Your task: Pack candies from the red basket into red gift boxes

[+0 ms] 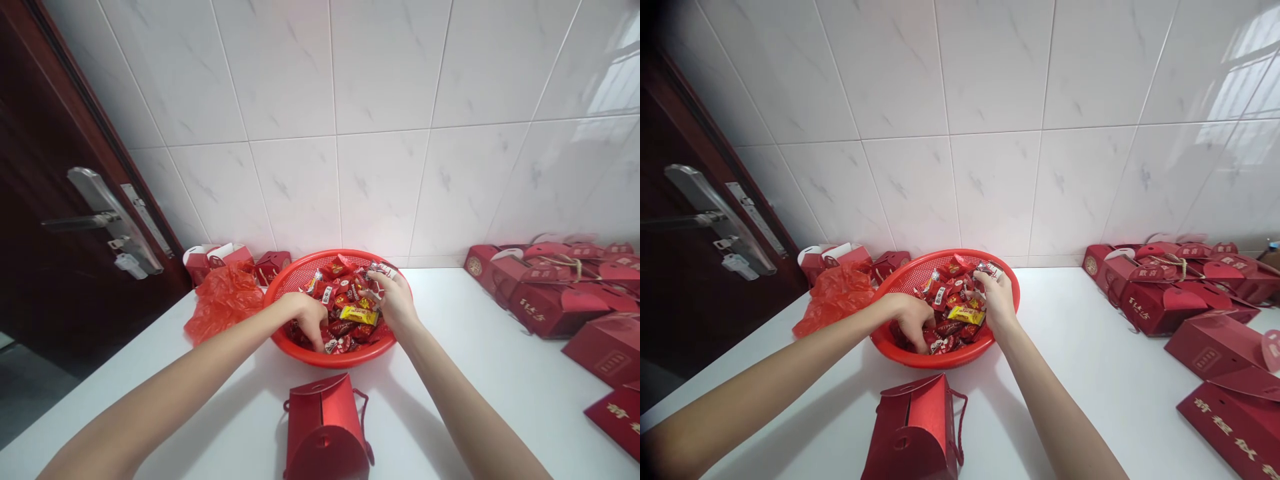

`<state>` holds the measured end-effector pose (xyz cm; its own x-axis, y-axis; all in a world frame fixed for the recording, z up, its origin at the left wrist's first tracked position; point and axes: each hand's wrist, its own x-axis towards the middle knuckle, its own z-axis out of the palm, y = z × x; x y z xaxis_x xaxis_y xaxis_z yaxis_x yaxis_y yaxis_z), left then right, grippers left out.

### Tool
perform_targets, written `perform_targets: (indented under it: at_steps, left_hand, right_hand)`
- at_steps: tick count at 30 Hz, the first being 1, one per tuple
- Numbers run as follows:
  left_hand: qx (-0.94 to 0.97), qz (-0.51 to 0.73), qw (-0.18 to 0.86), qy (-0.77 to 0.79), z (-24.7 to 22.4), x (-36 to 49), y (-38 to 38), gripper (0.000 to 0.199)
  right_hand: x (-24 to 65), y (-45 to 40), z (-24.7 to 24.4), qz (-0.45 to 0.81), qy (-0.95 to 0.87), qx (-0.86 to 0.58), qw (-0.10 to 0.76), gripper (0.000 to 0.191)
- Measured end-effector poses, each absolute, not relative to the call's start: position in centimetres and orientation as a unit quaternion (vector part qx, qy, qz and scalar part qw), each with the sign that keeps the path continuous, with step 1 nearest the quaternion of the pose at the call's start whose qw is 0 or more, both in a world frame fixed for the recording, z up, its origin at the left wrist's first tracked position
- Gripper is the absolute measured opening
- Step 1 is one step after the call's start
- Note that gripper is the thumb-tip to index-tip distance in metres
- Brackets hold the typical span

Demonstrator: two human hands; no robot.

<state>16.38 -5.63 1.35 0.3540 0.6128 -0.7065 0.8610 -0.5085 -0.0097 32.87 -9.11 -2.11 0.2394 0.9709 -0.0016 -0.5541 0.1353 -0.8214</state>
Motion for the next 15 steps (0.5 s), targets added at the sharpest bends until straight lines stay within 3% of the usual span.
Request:
perform_targets:
  at_steps: [11, 15]
  left_hand:
    - [0.793, -0.342, 0.165, 0.476, 0.91, 16.65, -5.69, 0.036]
    - [0.791, -0.334, 0.167, 0.485, 0.72, 16.56, -5.46, 0.047]
  right_hand:
    - [32.85, -9.15, -2.11, 0.548, -0.285, -0.368, 0.696, 0.030]
    - [32.85, -9.15, -2.04, 0.549, -0.282, -0.368, 0.696, 0.030]
